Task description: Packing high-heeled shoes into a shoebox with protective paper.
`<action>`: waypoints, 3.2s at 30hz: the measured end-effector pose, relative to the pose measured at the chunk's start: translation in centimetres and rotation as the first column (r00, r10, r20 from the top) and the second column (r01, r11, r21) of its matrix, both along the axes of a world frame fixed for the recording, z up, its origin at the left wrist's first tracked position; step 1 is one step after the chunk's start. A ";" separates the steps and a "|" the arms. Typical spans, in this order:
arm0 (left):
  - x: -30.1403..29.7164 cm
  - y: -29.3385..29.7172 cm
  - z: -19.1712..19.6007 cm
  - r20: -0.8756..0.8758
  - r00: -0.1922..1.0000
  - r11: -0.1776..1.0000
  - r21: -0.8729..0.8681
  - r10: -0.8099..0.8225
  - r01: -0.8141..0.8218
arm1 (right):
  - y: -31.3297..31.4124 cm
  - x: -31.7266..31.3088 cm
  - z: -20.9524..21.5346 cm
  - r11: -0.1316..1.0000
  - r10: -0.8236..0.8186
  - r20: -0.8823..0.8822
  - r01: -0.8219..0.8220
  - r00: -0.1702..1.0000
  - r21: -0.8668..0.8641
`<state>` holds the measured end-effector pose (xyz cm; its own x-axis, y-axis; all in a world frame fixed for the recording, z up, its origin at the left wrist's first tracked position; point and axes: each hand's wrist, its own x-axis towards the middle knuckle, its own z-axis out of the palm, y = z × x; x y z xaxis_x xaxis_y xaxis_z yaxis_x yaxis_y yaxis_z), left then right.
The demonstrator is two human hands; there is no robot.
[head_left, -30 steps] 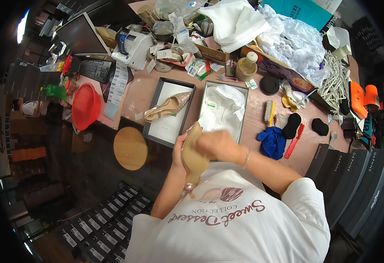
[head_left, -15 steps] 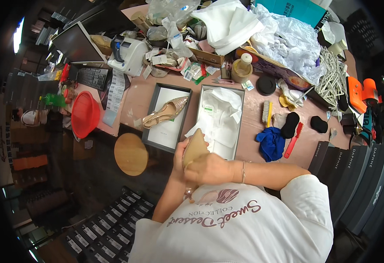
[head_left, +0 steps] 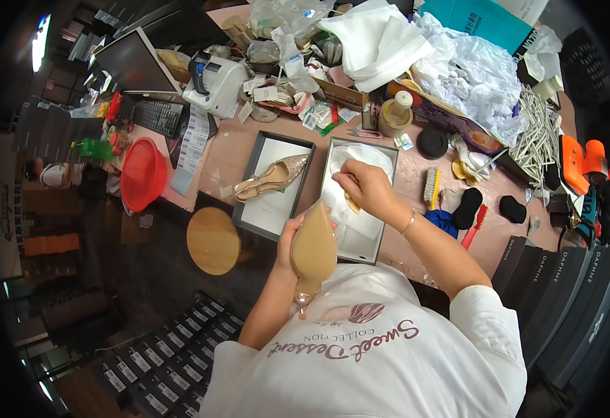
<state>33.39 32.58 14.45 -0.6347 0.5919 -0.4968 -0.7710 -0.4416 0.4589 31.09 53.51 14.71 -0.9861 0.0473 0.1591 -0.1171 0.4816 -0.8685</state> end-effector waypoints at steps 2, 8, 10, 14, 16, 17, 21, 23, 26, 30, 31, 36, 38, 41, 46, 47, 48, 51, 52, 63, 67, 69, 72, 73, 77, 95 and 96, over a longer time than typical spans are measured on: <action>-1.3 0.5 0.3 0.017 0.999 0.999 0.022 0.034 -0.034 | 1.1 1.0 -1.4 0.986 0.039 0.133 -0.016 0.990 -0.168; -4.1 2.8 0.0 -0.037 0.994 0.994 -0.033 0.108 -0.109 | 1.4 4.0 -4.4 0.679 0.135 0.428 0.231 0.894 -0.697; -4.6 3.7 -0.4 -0.043 0.989 0.988 -0.059 0.140 -0.142 | 1.4 4.9 -4.6 0.590 0.171 0.464 0.286 0.869 -0.755; -5.1 5.1 -1.2 -0.019 0.988 0.987 -0.038 0.152 -0.153 | 0.5 5.6 0.0 0.822 -0.088 0.280 0.228 0.956 -0.522; -4.7 5.2 -2.2 0.003 0.987 0.987 0.031 0.159 -0.159 | -0.4 5.4 1.5 0.996 0.015 -0.054 -0.020 0.998 -0.087; -4.3 5.3 -2.4 0.030 0.986 0.986 -0.005 0.166 -0.166 | -0.8 5.1 1.6 0.984 0.156 -0.149 -0.141 0.977 0.106; -2.7 5.1 -3.4 0.076 0.995 0.973 0.215 0.065 -0.080 | -0.1 0.6 -0.6 0.962 0.103 -0.208 -0.045 0.973 0.269; -2.7 4.6 -3.5 0.081 0.995 0.968 0.241 0.058 -0.076 | -0.3 0.7 -0.2 0.957 0.155 -0.194 -0.099 0.969 0.272; -3.1 4.7 -2.5 0.051 0.999 0.986 0.164 0.013 -0.021 | -0.4 3.5 1.7 0.891 0.358 -0.144 -0.291 0.923 0.348; -2.7 4.8 -6.3 0.121 0.982 0.945 0.309 -0.146 0.103 | 1.9 -0.6 -1.7 0.941 -0.034 -0.110 0.069 0.993 0.330; -3.1 5.9 -4.0 0.047 0.992 0.988 0.103 -0.118 0.112 | 3.5 -2.1 -2.3 0.949 -0.106 -0.068 0.121 0.992 0.291; -9.0 3.1 -5.5 -0.727 0.471 0.638 -0.677 -0.500 -0.367 | 6.9 -0.4 -1.4 0.968 -0.248 0.063 0.244 0.967 0.057; -11.2 -0.4 -5.1 -0.253 0.221 0.047 -0.750 -0.942 -0.660 | 7.8 1.0 -2.3 0.963 -0.271 0.178 0.263 0.946 0.067; -13.3 -6.8 -10.7 0.184 0.100 -0.205 -0.753 -0.978 -0.626 | 7.1 3.2 -4.3 0.961 -0.234 0.319 0.268 0.918 -0.065; -16.8 -6.2 -9.7 0.165 0.070 -0.179 -0.882 -0.984 -0.437 | 5.2 3.2 -3.2 0.976 -0.150 0.330 0.193 0.932 -0.101; -17.4 -5.6 -7.7 0.150 0.078 -0.168 -0.928 -0.986 -0.332 | 5.2 3.0 -2.4 0.977 -0.137 0.328 0.182 0.935 -0.110; -17.1 -5.4 -5.7 -0.066 0.176 0.032 -0.982 -0.982 -0.189 | 5.2 2.8 -1.9 0.978 -0.124 0.323 0.171 0.938 -0.123; -13.8 -6.9 -3.7 -0.430 0.590 0.630 -0.756 -0.683 0.178 | 5.3 2.8 -1.4 0.940 -0.112 0.321 0.205 0.940 -0.274; -12.0 -6.1 -1.3 -0.360 0.692 0.695 -0.661 -0.625 0.285 | 5.3 3.0 -1.3 0.929 -0.110 0.321 0.212 0.941 -0.304; 1.3 -1.3 -0.5 -0.267 0.876 0.913 -0.190 -0.402 0.361 | -0.5 5.2 5.7 0.992 0.118 -0.203 -0.108 0.972 0.060; 4.1 -0.8 -0.6 -0.315 0.862 0.914 -0.221 -0.398 0.341 | -1.6 3.1 2.5 0.913 0.154 -0.166 -0.076 0.974 0.400; 4.5 -0.3 -0.2 -0.262 0.895 0.926 -0.219 -0.361 0.309 | -0.8 2.7 1.8 0.936 0.120 -0.229 -0.033 0.966 0.350; 4.2 -1.1 -0.7 -0.220 0.912 0.935 -0.163 -0.347 0.317 | -2.0 5.9 3.5 0.904 0.338 -0.232 -0.246 0.912 0.350; 4.5 -0.9 -0.2 -0.286 0.878 0.917 -0.231 -0.383 0.325 | -1.5 6.5 3.3 0.912 0.337 -0.264 -0.244 0.904 0.330; 4.2 -0.3 -0.2 -0.307 0.877 0.928 -0.164 -0.370 0.334 | -1.2 7.5 3.2 0.905 0.366 -0.248 -0.282 0.897 0.318; 2.8 -0.5 1.3 -0.411 0.813 0.908 -0.259 -0.413 0.330 | 6.8 0.5 -3.4 0.809 -0.202 -0.081 0.213 0.976 0.548; 2.4 -0.5 1.7 -0.461 0.799 0.918 -0.275 -0.387 0.286 | 7.3 1.4 -2.9 0.814 -0.214 -0.125 0.248 0.969 0.526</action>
<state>35.80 32.10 16.19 -0.6008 0.7452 -0.2894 -0.4990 -0.0668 0.8640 32.50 60.82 11.82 -0.9453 0.1634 0.2822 0.0150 0.8862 -0.4630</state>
